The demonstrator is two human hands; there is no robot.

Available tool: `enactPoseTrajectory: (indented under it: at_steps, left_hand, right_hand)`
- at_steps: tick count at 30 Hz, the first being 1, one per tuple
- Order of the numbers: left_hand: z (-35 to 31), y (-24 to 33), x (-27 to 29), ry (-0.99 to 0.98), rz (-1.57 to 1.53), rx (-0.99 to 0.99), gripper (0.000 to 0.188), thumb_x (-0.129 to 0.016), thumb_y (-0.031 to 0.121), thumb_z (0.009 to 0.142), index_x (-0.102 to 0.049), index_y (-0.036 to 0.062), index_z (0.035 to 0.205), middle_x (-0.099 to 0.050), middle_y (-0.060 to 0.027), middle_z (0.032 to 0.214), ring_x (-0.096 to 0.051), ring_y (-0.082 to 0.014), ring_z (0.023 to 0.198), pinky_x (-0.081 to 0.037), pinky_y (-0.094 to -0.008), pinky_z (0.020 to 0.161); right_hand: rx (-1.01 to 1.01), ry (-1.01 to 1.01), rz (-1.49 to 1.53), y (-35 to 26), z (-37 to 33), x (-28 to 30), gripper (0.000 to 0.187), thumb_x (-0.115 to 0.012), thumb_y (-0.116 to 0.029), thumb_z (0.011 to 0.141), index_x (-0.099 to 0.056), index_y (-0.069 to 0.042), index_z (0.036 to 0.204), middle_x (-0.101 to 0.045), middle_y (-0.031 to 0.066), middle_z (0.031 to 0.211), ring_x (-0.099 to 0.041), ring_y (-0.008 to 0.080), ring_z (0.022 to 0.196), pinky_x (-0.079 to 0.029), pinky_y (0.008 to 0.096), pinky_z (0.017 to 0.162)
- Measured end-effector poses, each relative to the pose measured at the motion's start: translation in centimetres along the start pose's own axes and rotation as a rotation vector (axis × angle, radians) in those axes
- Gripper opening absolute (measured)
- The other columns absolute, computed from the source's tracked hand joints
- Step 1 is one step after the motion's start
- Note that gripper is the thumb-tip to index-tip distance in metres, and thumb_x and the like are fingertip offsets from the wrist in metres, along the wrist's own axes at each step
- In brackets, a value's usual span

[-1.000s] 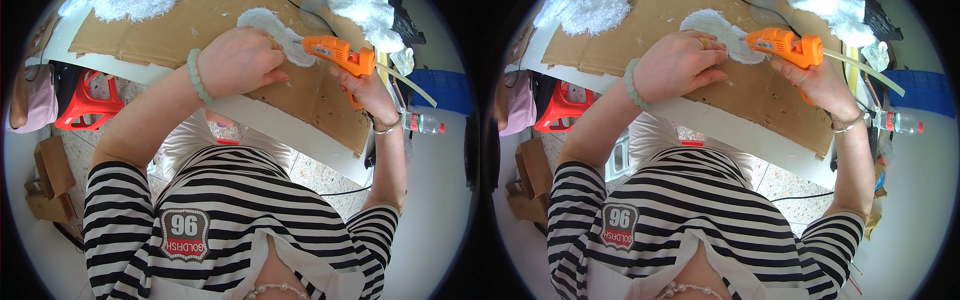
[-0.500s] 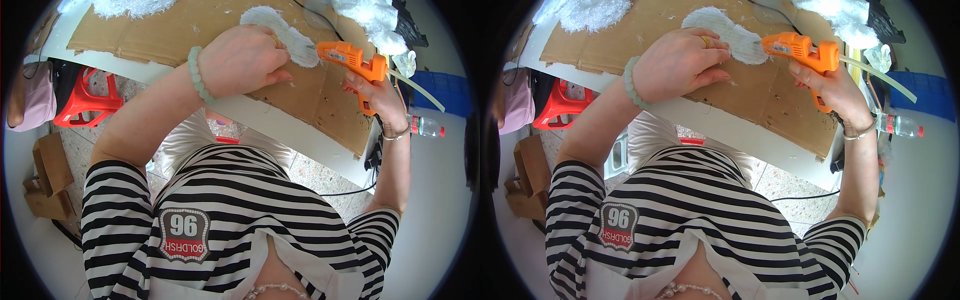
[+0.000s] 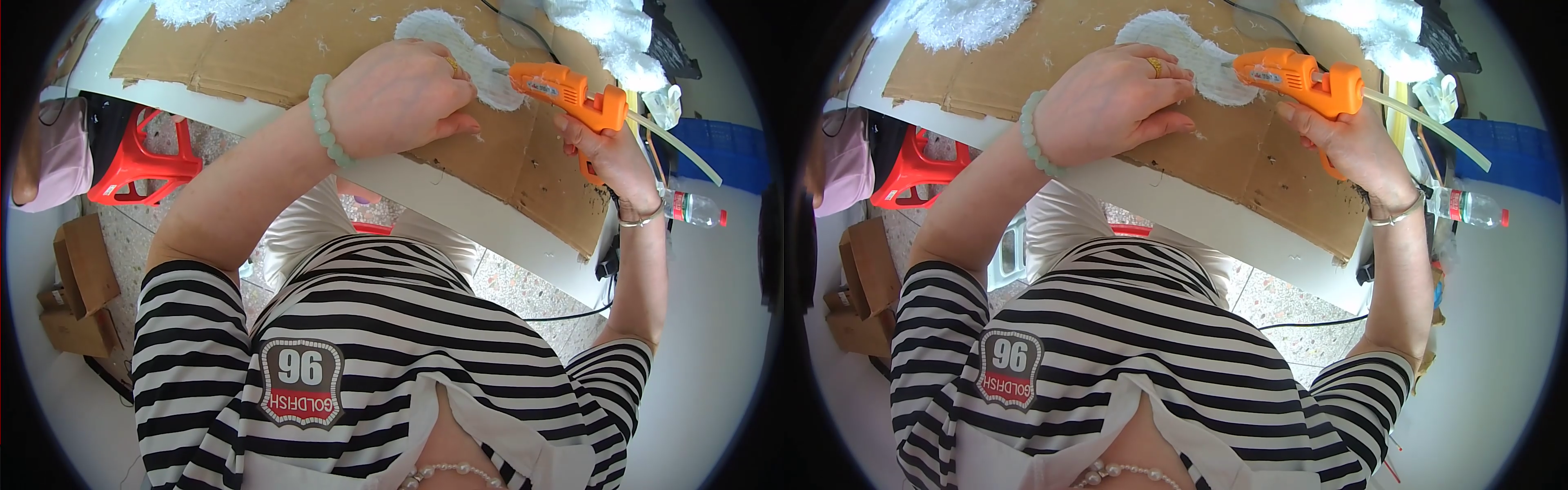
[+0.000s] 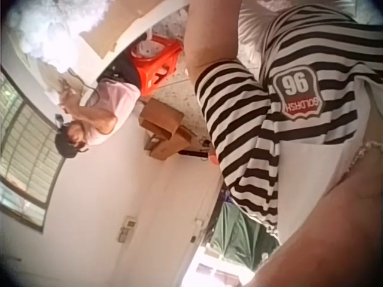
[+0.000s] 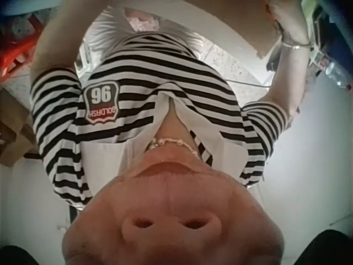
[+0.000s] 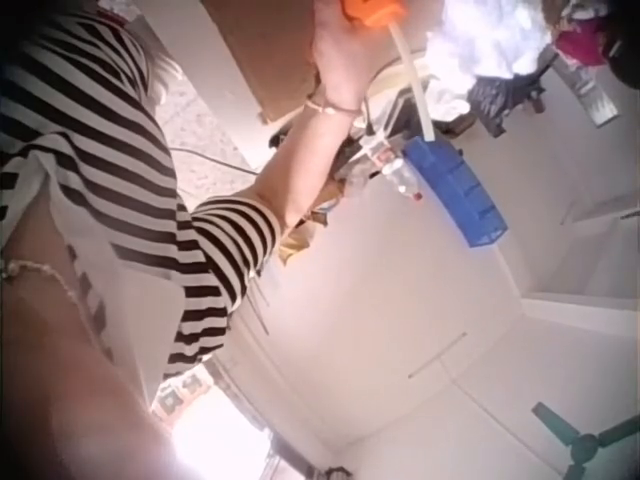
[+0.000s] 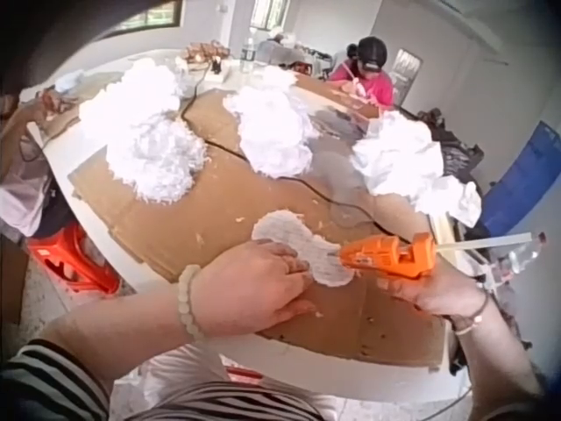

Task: Use a hot glue gun to attach cotton stuffing onto a flat base to create a cloud prop.

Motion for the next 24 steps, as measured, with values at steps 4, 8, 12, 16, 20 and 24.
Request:
enactPoseTrajectory:
  at_steps: [4,8,12,16,20,24]
  left_hand:
    - [0.0,0.0,0.0,0.001,0.006,0.000,0.029,-0.067,0.026,0.075,-0.063,0.0022,0.091,-0.065,-0.0098,0.093,-0.059,-0.0280,0.095,-0.047,-0.0374,0.082]
    - [0.0,0.2,0.1,0.016,0.018,-0.021,0.028,-0.067,0.026,0.075,-0.062,0.0024,0.090,-0.065,-0.0098,0.092,-0.059,-0.0284,0.094,-0.047,-0.0374,0.081]
    - [0.0,0.3,0.1,0.028,0.007,-0.027,0.028,-0.067,0.026,0.075,-0.062,0.0027,0.090,-0.065,-0.0091,0.090,-0.058,-0.0284,0.094,-0.048,-0.0371,0.080]
    - [0.0,0.1,0.0,0.007,-0.012,-0.022,0.028,-0.067,0.025,0.075,-0.062,0.0024,0.090,-0.065,-0.0087,0.088,-0.058,-0.0282,0.092,-0.048,-0.0371,0.078]
    - [-0.1,0.2,0.2,0.027,0.006,-0.034,0.027,-0.068,0.024,0.075,-0.062,0.0021,0.090,-0.065,-0.0087,0.086,-0.058,-0.0288,0.091,-0.048,-0.0372,0.076]
    - [-0.1,0.2,0.6,0.147,0.062,-0.090,0.029,-0.066,0.030,0.076,-0.059,0.0043,0.064,-0.057,-0.0059,0.060,-0.056,-0.0238,0.074,-0.049,-0.0360,0.063]
  right_hand:
    - [0.036,0.007,-0.060,-0.7,0.2,-0.3,0.022,-0.065,-0.022,0.085,-0.057,-0.004,0.095,-0.056,-0.0006,0.076,-0.052,0.0083,0.064,-0.043,0.0218,0.060]
    - [0.015,-0.003,-0.119,-0.9,0.8,-0.7,0.023,-0.065,-0.023,0.085,-0.057,-0.004,0.095,-0.055,-0.0014,0.074,-0.051,0.0073,0.063,-0.042,0.0213,0.058]
    - [0.033,0.000,-0.119,-1.0,0.7,-0.5,0.024,-0.065,-0.024,0.085,-0.057,-0.004,0.096,-0.055,-0.0009,0.075,-0.051,0.0071,0.063,-0.042,0.0215,0.058]
    - [-0.006,-0.027,-0.106,-0.3,0.1,0.4,0.024,-0.063,-0.022,0.086,-0.058,-0.002,0.098,-0.056,-0.0001,0.077,-0.052,0.0077,0.064,-0.043,0.0221,0.059]
    - [-0.051,-0.008,-0.043,0.6,-1.1,1.4,0.023,-0.062,-0.020,0.086,-0.057,-0.001,0.098,-0.057,0.0006,0.078,-0.052,0.0086,0.065,-0.044,0.0229,0.061]
    - [-0.059,-0.004,-0.019,1.4,-1.4,2.0,0.023,-0.062,-0.020,0.086,-0.057,-0.001,0.099,-0.057,0.0010,0.079,-0.052,0.0088,0.065,-0.044,0.0232,0.061]
Point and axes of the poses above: each hand's wrist, its own z-axis towards the middle knuckle, its own x-axis out of the back of the hand, y = z × x, the point moved 9 cm from there along z, towards the middle knuckle
